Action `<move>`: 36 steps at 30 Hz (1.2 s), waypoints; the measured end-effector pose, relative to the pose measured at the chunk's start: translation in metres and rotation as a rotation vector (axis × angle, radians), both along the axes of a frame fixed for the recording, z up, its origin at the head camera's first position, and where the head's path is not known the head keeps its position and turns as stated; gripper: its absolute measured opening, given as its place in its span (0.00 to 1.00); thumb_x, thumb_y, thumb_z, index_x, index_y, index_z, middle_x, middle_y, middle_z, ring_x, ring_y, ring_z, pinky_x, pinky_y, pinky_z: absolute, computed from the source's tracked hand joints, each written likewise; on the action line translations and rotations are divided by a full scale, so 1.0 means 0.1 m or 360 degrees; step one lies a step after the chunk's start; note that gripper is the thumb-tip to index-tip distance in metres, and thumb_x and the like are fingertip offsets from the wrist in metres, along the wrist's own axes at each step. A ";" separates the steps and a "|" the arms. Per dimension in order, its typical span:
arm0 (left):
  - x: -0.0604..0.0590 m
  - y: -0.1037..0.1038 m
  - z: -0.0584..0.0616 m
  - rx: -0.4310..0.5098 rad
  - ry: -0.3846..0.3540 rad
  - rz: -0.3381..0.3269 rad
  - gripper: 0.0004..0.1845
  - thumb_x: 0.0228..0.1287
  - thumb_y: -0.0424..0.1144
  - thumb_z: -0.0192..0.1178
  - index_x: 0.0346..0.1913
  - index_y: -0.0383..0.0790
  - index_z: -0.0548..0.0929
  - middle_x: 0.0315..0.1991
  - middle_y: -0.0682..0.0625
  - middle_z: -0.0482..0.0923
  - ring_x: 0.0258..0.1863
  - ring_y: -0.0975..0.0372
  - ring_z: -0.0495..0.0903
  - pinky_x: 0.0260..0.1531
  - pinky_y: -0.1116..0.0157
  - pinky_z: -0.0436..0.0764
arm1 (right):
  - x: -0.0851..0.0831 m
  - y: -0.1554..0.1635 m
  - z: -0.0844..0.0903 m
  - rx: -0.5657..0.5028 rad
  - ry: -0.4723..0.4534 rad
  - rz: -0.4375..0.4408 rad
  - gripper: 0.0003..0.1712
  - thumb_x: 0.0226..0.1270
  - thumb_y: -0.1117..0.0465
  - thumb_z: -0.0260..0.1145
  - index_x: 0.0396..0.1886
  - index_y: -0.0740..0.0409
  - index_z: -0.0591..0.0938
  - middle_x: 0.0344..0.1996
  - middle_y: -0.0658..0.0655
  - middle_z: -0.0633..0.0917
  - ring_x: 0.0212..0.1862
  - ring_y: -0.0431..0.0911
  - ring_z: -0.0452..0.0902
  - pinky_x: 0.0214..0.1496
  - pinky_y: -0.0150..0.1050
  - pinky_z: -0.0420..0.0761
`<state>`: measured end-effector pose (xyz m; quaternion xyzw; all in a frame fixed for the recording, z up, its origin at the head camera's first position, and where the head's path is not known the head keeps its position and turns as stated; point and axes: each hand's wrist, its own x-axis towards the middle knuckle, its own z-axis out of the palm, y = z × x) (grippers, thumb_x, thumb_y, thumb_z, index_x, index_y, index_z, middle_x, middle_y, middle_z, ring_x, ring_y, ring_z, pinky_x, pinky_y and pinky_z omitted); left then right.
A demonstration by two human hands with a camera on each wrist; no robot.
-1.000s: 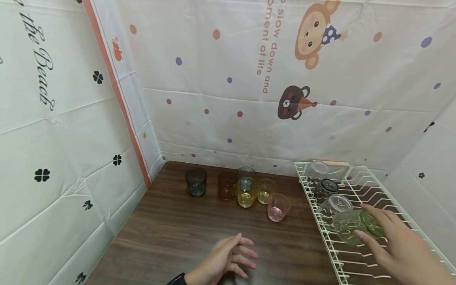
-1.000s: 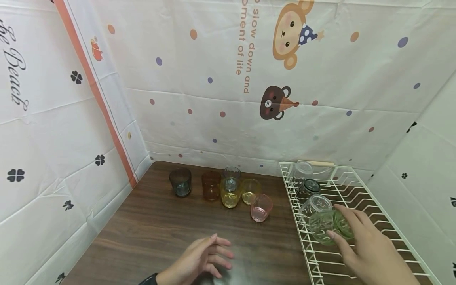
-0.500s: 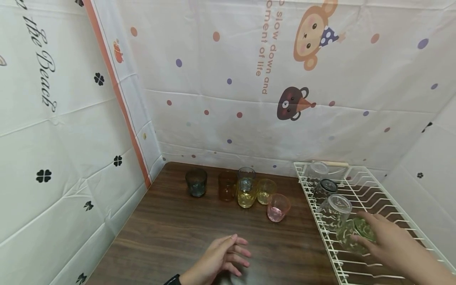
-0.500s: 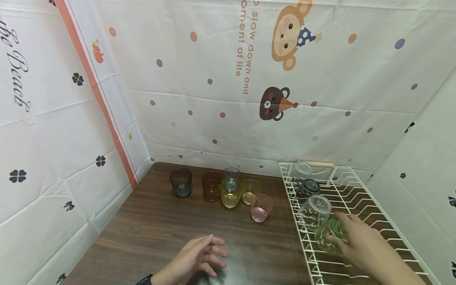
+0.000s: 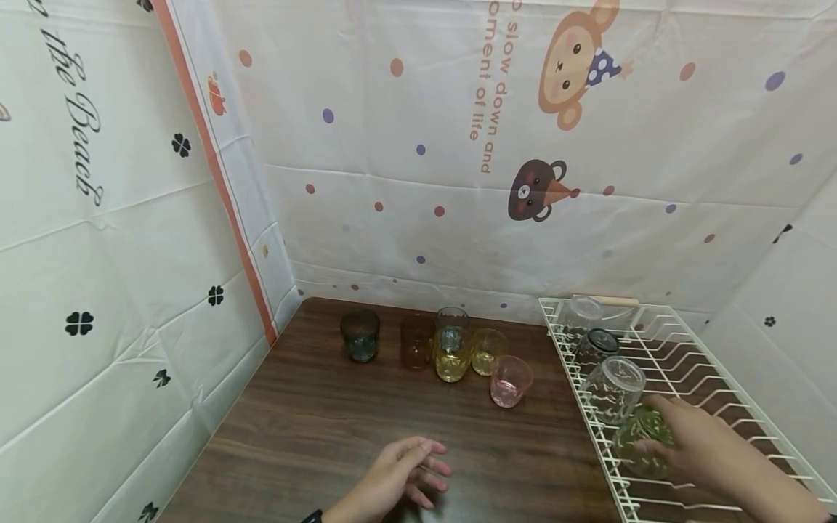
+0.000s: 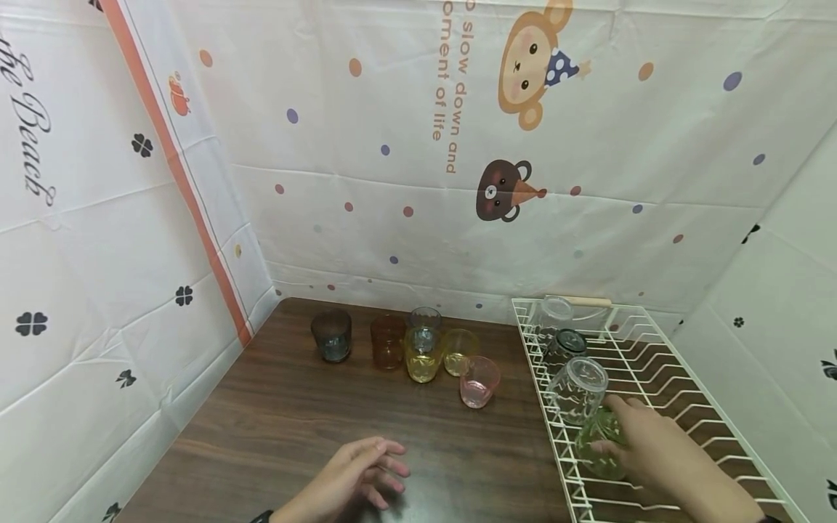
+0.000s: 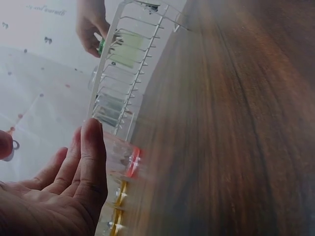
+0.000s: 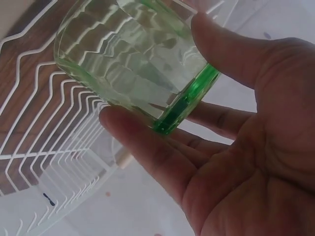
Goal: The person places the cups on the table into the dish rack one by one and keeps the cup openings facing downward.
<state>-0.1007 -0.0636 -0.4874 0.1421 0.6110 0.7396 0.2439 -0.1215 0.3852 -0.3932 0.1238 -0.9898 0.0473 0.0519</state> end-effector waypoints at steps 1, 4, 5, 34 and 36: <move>0.00 -0.01 -0.01 0.0001 0.0001 0.0001 0.29 0.88 0.45 0.46 0.68 0.17 0.71 0.53 0.29 0.87 0.42 0.64 0.90 0.33 0.70 0.89 | 0.00 0.00 0.00 -0.0002 0.0010 0.0006 0.42 0.50 0.50 0.86 0.58 0.71 0.80 0.44 0.70 0.89 0.44 0.66 0.88 0.44 0.66 0.85; 0.01 -0.02 -0.03 0.0003 -0.0012 0.0000 0.29 0.88 0.45 0.46 0.68 0.17 0.71 0.52 0.31 0.87 0.41 0.65 0.90 0.33 0.70 0.89 | -0.01 -0.02 -0.01 -0.0003 0.0024 0.0017 0.43 0.48 0.50 0.86 0.57 0.71 0.80 0.43 0.70 0.89 0.44 0.66 0.88 0.45 0.65 0.86; 0.01 -0.02 -0.03 0.0007 -0.0019 0.0001 0.29 0.88 0.45 0.46 0.68 0.17 0.71 0.52 0.32 0.88 0.41 0.65 0.90 0.33 0.70 0.89 | -0.01 -0.03 -0.01 -0.0005 0.0021 0.0018 0.42 0.48 0.50 0.86 0.57 0.71 0.80 0.43 0.69 0.89 0.44 0.65 0.88 0.46 0.65 0.86; 0.07 -0.06 -0.06 0.0012 -0.0108 -0.0012 0.29 0.87 0.48 0.49 0.67 0.21 0.73 0.50 0.45 0.90 0.41 0.66 0.89 0.34 0.71 0.88 | -0.13 -0.10 0.01 0.0111 -0.0180 0.0006 0.46 0.52 0.49 0.84 0.62 0.73 0.77 0.43 0.70 0.89 0.44 0.65 0.88 0.47 0.63 0.87; 0.07 -0.06 -0.06 0.0011 -0.0113 -0.0011 0.29 0.87 0.48 0.49 0.67 0.21 0.73 0.50 0.45 0.90 0.41 0.66 0.89 0.34 0.71 0.88 | -0.12 -0.10 0.01 0.0110 -0.0174 0.0008 0.46 0.51 0.49 0.85 0.63 0.73 0.76 0.42 0.70 0.89 0.43 0.65 0.89 0.46 0.63 0.87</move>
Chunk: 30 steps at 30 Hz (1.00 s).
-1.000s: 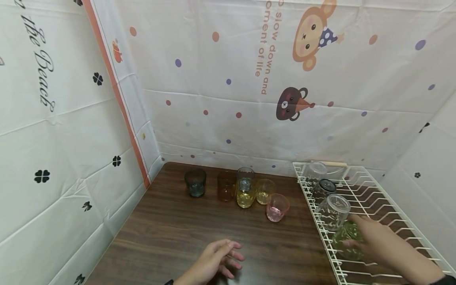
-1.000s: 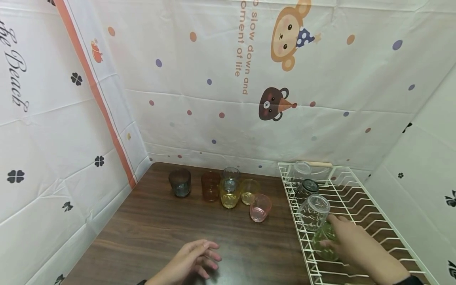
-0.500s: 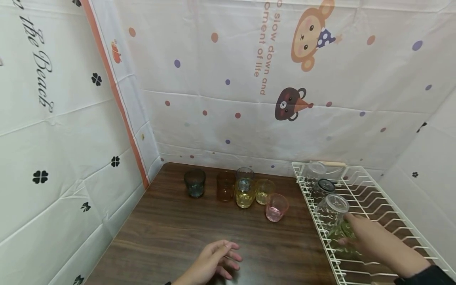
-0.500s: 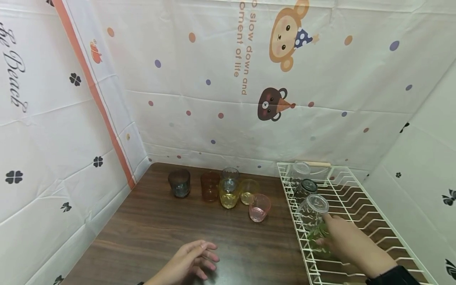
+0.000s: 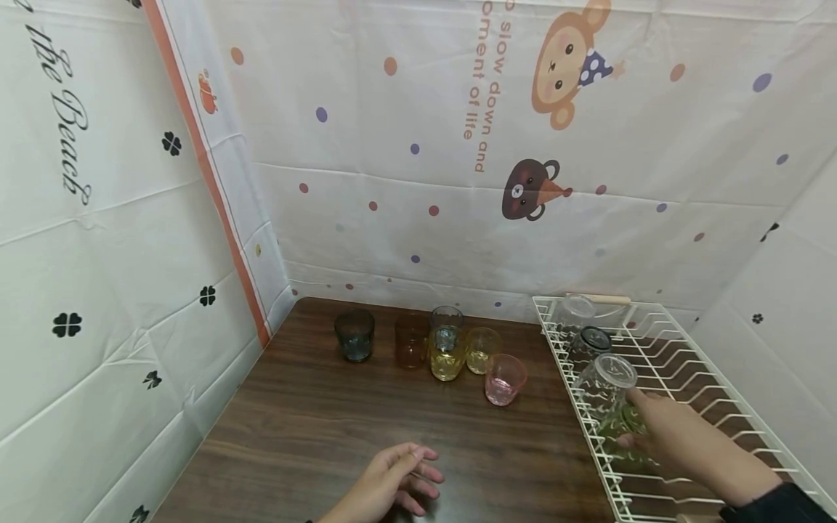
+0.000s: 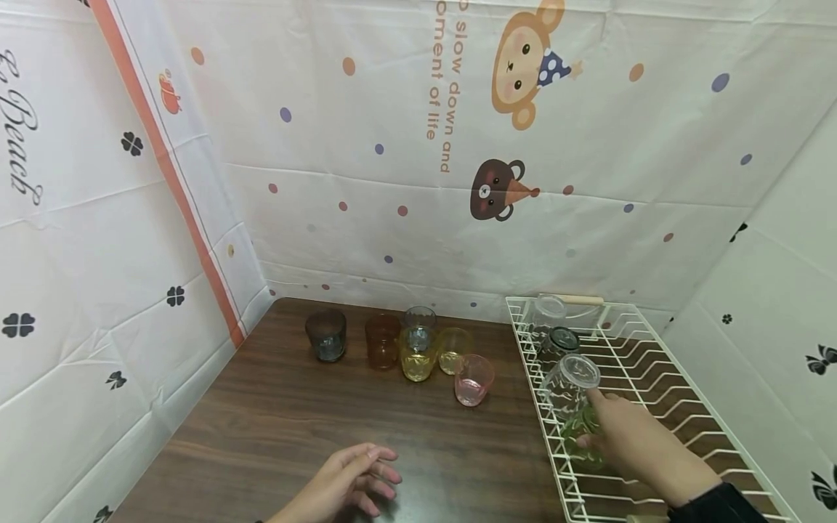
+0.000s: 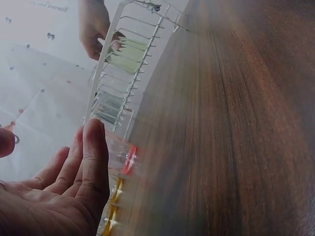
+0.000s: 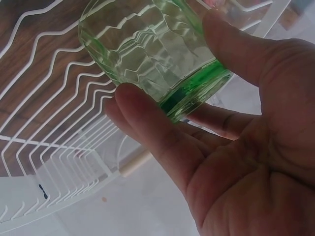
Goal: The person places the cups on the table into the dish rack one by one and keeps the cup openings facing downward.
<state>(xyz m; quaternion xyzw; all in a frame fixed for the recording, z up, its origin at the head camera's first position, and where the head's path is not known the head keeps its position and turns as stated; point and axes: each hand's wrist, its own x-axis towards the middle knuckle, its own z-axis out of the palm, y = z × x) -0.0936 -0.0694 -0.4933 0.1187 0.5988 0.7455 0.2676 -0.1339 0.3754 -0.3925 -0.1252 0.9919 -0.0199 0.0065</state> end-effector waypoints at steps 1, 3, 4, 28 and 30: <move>0.00 0.00 0.00 0.0001 -0.0002 0.0002 0.29 0.87 0.48 0.49 0.67 0.21 0.73 0.50 0.45 0.90 0.41 0.66 0.89 0.34 0.71 0.88 | 0.00 0.00 0.00 0.0004 0.0004 0.0003 0.47 0.51 0.49 0.85 0.63 0.73 0.76 0.42 0.70 0.89 0.43 0.65 0.89 0.46 0.63 0.87; 0.01 0.00 0.00 0.0002 -0.0003 0.0005 0.28 0.87 0.48 0.49 0.67 0.21 0.73 0.50 0.45 0.90 0.41 0.66 0.89 0.34 0.71 0.88 | 0.00 -0.01 0.00 0.0012 0.0013 0.0013 0.47 0.51 0.49 0.85 0.63 0.73 0.76 0.41 0.69 0.89 0.43 0.65 0.89 0.46 0.63 0.87; 0.01 0.00 0.01 0.0001 -0.0002 0.0007 0.28 0.87 0.48 0.49 0.67 0.21 0.73 0.50 0.45 0.90 0.41 0.66 0.89 0.34 0.71 0.88 | 0.00 -0.02 0.01 0.0018 0.0017 0.0015 0.47 0.51 0.50 0.85 0.63 0.73 0.76 0.41 0.70 0.89 0.43 0.65 0.89 0.46 0.63 0.87; 0.06 -0.01 -0.02 -0.0002 -0.0047 0.0043 0.27 0.87 0.49 0.48 0.66 0.24 0.75 0.49 0.45 0.90 0.41 0.64 0.90 0.35 0.70 0.88 | 0.05 -0.02 -0.04 0.0021 0.0171 0.0055 0.43 0.49 0.51 0.86 0.59 0.71 0.78 0.36 0.63 0.89 0.40 0.61 0.88 0.44 0.60 0.87; 0.06 -0.01 -0.01 0.0009 -0.0039 0.0036 0.28 0.87 0.49 0.49 0.66 0.23 0.75 0.49 0.45 0.90 0.41 0.65 0.90 0.35 0.70 0.88 | 0.06 -0.01 -0.04 0.0021 0.0178 0.0059 0.43 0.49 0.51 0.86 0.59 0.70 0.78 0.36 0.63 0.89 0.40 0.60 0.88 0.44 0.60 0.87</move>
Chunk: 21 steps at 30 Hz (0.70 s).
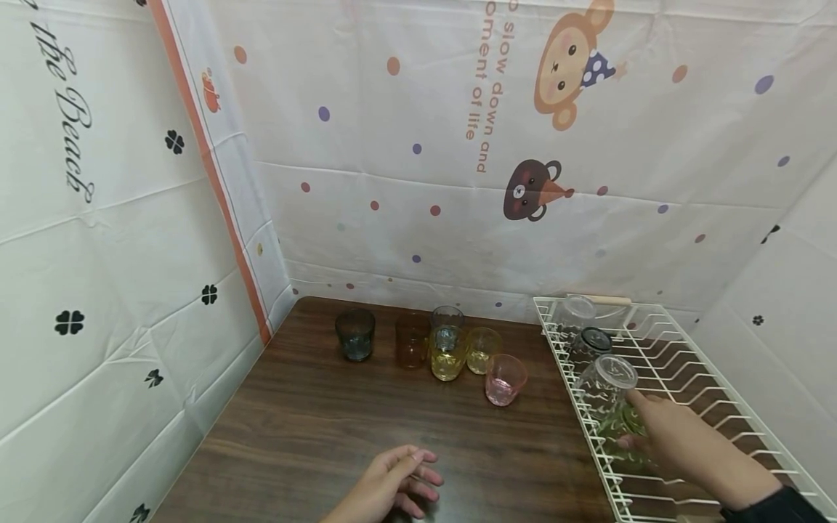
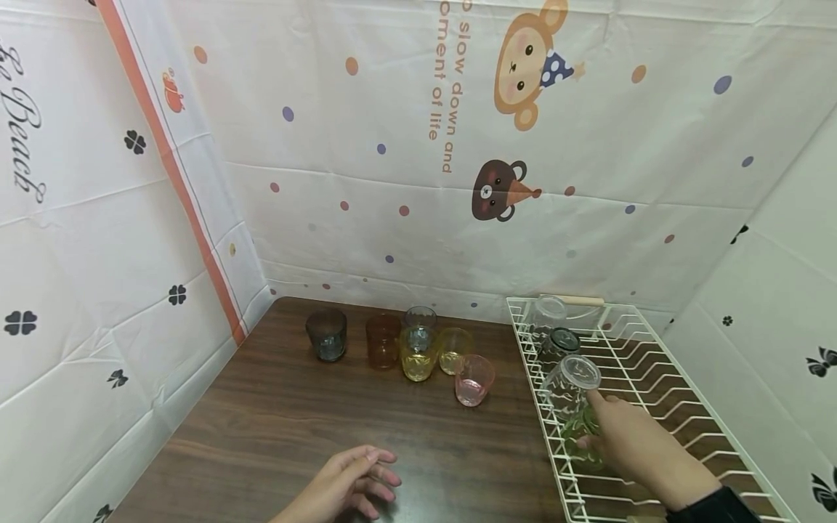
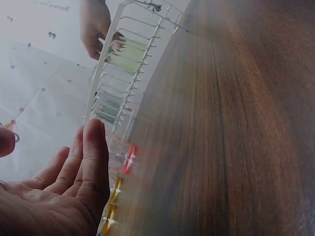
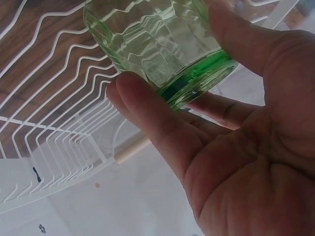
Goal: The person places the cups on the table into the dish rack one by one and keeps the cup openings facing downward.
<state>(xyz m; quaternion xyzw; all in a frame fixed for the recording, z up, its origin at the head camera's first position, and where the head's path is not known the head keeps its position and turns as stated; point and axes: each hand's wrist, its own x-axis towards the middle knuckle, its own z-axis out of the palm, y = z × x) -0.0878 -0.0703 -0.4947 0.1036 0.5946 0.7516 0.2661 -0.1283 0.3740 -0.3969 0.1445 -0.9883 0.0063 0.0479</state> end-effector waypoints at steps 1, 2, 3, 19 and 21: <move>0.00 0.00 0.00 0.0002 0.0003 -0.0003 0.28 0.87 0.49 0.49 0.66 0.23 0.75 0.49 0.45 0.90 0.41 0.65 0.90 0.35 0.70 0.88 | 0.00 0.00 0.00 -0.0001 -0.0004 0.0001 0.43 0.49 0.51 0.86 0.58 0.70 0.78 0.36 0.63 0.88 0.40 0.60 0.88 0.44 0.60 0.87; 0.00 0.00 0.00 0.0006 0.0005 -0.0003 0.28 0.87 0.49 0.49 0.66 0.23 0.75 0.49 0.46 0.90 0.41 0.65 0.90 0.35 0.71 0.88 | 0.00 0.00 0.00 -0.0003 -0.0004 0.0000 0.43 0.49 0.51 0.86 0.59 0.70 0.78 0.36 0.62 0.88 0.40 0.60 0.88 0.44 0.60 0.87; 0.00 0.00 0.01 0.0007 0.0008 -0.0007 0.28 0.87 0.49 0.49 0.66 0.23 0.74 0.49 0.46 0.90 0.41 0.65 0.89 0.35 0.71 0.88 | 0.01 0.00 0.00 0.0001 -0.0010 -0.0002 0.43 0.49 0.51 0.86 0.58 0.71 0.78 0.36 0.62 0.88 0.40 0.61 0.88 0.44 0.60 0.87; -0.01 0.02 -0.01 -0.0027 0.0000 -0.0004 0.27 0.88 0.48 0.48 0.66 0.24 0.75 0.49 0.46 0.90 0.41 0.64 0.89 0.34 0.71 0.87 | 0.00 -0.01 0.01 0.0048 -0.0070 -0.0028 0.43 0.51 0.51 0.85 0.59 0.72 0.77 0.37 0.64 0.88 0.40 0.62 0.88 0.44 0.60 0.87; -0.01 0.02 -0.01 -0.0025 -0.0002 -0.0003 0.27 0.88 0.48 0.47 0.66 0.24 0.75 0.49 0.45 0.90 0.41 0.64 0.89 0.34 0.71 0.87 | 0.00 -0.02 0.02 0.0034 -0.0042 -0.0017 0.43 0.50 0.51 0.85 0.59 0.71 0.78 0.37 0.63 0.88 0.40 0.61 0.88 0.44 0.60 0.87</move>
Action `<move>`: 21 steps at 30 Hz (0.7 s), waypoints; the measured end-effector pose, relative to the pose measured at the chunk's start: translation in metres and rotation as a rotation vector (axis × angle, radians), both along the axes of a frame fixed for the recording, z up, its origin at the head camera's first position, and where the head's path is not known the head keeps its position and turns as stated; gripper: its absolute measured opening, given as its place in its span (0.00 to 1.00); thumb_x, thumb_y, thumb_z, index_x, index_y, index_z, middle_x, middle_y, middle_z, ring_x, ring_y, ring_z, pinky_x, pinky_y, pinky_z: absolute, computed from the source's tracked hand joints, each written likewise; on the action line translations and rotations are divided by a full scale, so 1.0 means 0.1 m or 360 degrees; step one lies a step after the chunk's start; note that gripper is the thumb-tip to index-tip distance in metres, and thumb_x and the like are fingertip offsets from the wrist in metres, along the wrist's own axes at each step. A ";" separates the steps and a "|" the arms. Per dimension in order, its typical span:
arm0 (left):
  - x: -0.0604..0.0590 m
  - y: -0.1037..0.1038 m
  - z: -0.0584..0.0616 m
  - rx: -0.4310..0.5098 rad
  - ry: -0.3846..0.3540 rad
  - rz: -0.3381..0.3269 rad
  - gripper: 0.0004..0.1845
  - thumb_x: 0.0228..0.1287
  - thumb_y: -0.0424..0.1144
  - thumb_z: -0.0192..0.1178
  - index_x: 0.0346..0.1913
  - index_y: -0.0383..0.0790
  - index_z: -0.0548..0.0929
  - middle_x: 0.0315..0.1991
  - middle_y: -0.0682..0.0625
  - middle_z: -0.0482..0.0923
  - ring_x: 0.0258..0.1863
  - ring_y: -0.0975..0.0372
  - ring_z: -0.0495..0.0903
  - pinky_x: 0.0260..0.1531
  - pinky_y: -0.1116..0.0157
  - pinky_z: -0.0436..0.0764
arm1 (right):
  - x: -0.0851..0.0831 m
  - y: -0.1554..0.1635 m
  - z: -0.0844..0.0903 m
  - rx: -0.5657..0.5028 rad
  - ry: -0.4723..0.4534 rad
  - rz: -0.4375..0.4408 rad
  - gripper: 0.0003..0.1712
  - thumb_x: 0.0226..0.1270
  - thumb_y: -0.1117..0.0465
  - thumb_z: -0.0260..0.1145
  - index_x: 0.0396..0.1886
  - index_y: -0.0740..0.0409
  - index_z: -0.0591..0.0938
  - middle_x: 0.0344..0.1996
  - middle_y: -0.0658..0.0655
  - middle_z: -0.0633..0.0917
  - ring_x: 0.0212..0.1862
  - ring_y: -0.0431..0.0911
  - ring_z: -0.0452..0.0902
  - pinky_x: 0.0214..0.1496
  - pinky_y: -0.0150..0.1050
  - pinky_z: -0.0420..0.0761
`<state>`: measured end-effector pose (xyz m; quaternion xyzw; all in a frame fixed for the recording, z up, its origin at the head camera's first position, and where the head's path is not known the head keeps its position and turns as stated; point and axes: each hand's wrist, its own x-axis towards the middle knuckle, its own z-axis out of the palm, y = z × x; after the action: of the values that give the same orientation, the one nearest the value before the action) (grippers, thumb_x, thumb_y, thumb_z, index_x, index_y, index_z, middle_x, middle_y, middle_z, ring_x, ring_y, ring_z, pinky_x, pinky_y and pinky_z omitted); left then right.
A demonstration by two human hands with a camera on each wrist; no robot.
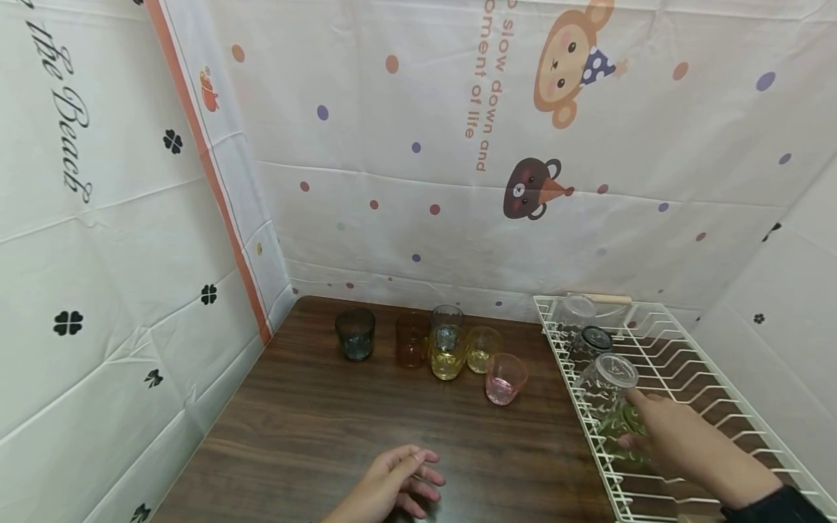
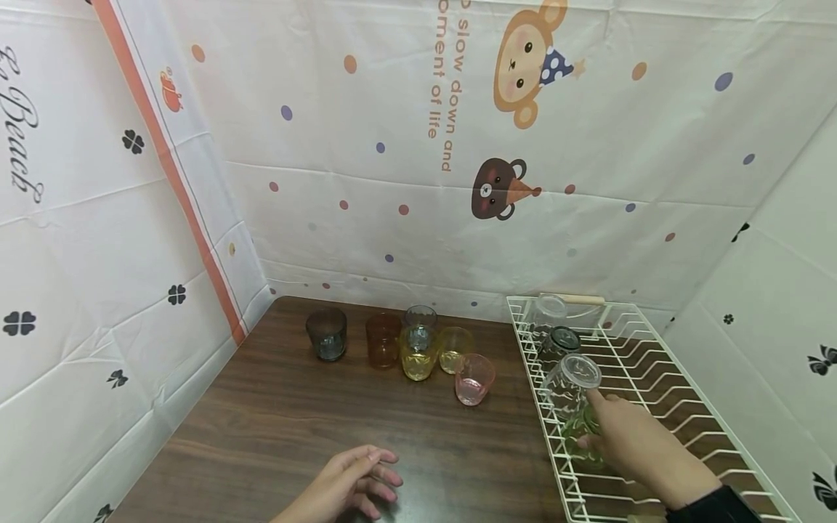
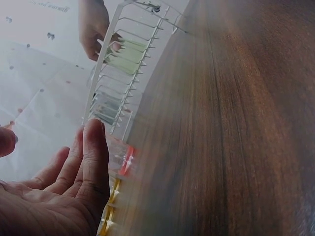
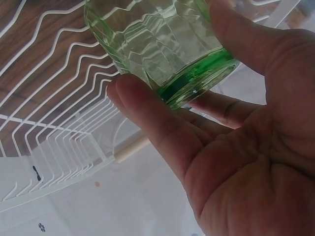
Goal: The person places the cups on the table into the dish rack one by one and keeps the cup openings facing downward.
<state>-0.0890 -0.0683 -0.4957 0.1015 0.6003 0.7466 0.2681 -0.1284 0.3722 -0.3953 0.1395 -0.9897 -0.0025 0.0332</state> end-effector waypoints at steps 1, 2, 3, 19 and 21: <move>0.00 0.00 0.00 -0.0001 0.0001 -0.0001 0.27 0.88 0.48 0.47 0.66 0.24 0.75 0.49 0.45 0.90 0.41 0.64 0.89 0.34 0.71 0.87 | 0.00 0.00 0.00 -0.0009 0.0014 0.0007 0.43 0.50 0.51 0.85 0.59 0.70 0.78 0.36 0.63 0.89 0.40 0.61 0.88 0.44 0.60 0.87; 0.00 0.00 0.00 -0.0002 -0.0001 -0.0001 0.27 0.88 0.48 0.48 0.66 0.24 0.75 0.49 0.45 0.90 0.41 0.64 0.89 0.34 0.71 0.87 | 0.01 0.00 0.01 -0.0013 0.0024 0.0014 0.42 0.50 0.51 0.86 0.59 0.69 0.78 0.36 0.62 0.89 0.39 0.60 0.88 0.44 0.60 0.87; 0.00 0.00 0.00 -0.0004 -0.0004 -0.0001 0.27 0.88 0.48 0.48 0.66 0.24 0.75 0.49 0.45 0.90 0.40 0.65 0.89 0.34 0.71 0.87 | 0.01 0.00 0.01 -0.0016 0.0033 0.0025 0.42 0.49 0.51 0.86 0.58 0.69 0.78 0.35 0.61 0.89 0.38 0.59 0.88 0.43 0.60 0.87; 0.01 0.01 0.02 0.0004 -0.0027 -0.0013 0.28 0.87 0.50 0.49 0.66 0.24 0.75 0.48 0.48 0.90 0.41 0.65 0.89 0.35 0.71 0.87 | -0.05 0.04 0.02 -0.0026 -0.0055 0.0017 0.41 0.49 0.50 0.86 0.55 0.69 0.78 0.36 0.64 0.89 0.39 0.62 0.88 0.42 0.61 0.87; 0.00 0.00 0.01 -0.0007 -0.0035 -0.0012 0.27 0.87 0.50 0.48 0.66 0.25 0.76 0.48 0.47 0.90 0.41 0.64 0.89 0.35 0.71 0.87 | -0.06 0.04 0.04 -0.0026 -0.0106 0.0004 0.42 0.50 0.49 0.85 0.57 0.70 0.78 0.39 0.66 0.89 0.40 0.63 0.88 0.44 0.62 0.87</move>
<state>-0.0886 -0.0681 -0.4945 0.0950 0.5987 0.7453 0.2776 -0.1342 0.3758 -0.3912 0.1404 -0.9900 0.0102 0.0013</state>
